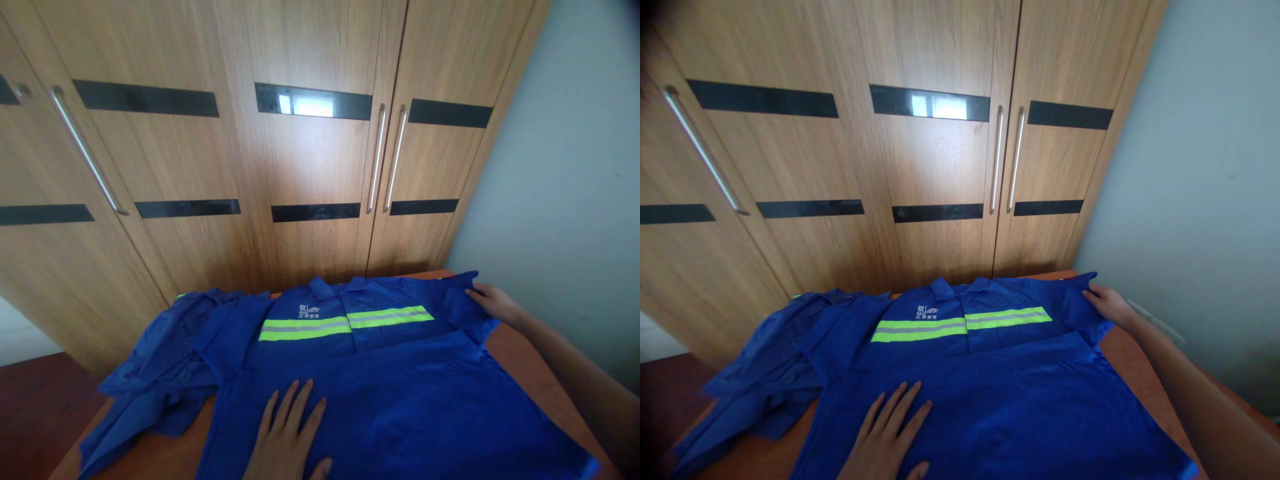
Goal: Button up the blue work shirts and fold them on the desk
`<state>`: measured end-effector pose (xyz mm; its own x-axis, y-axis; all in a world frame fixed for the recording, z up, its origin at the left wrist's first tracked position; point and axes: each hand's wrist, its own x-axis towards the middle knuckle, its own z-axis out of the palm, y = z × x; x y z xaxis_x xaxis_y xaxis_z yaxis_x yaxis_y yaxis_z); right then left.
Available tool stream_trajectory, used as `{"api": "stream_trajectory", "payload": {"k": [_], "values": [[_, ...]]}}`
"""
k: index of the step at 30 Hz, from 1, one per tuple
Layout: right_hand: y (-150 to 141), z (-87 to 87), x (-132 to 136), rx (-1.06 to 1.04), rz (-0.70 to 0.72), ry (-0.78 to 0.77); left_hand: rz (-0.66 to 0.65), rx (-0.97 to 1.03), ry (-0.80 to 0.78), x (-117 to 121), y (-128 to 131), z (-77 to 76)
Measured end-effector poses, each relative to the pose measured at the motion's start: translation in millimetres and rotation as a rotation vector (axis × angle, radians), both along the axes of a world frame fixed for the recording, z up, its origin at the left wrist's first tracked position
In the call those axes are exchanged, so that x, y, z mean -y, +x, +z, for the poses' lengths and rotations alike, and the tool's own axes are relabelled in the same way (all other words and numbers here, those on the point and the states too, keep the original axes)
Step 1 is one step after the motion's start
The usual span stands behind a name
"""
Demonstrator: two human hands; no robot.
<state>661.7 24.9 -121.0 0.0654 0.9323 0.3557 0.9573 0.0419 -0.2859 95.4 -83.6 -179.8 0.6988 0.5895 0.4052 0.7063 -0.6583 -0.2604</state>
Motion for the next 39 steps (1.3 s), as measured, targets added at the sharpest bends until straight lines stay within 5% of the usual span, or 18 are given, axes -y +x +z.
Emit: {"api": "stream_trajectory", "payload": {"k": [5, 11, 14, 19, 29, 39], "values": [[-60, 3.9, 33, 0.191, 0.078, -0.151, -0.001, -0.032, 0.032, 1, 0, 2.3], [-133, -36.3, 75, 0.417, 0.168, -0.221, -0.011, -0.032, 0.032, 0, 0, 2.1], [-135, -48.9, 78, 0.309, 0.137, -0.225, -0.016, -0.004, 0.008, -1, -1, 0.1], [-132, -46.2, 62, 0.118, 0.124, -0.201, -0.014, 0.001, 0.0, -2, -1, 0.4], [-155, -80.6, 42, 0.237, 0.016, -0.194, -0.01, -0.008, 0.0, -1, 0, 1.9], [-142, -64.8, 43, 0.248, -0.083, -0.361, 0.026, 0.008, -0.292, 1, 19, 5.4]]}}
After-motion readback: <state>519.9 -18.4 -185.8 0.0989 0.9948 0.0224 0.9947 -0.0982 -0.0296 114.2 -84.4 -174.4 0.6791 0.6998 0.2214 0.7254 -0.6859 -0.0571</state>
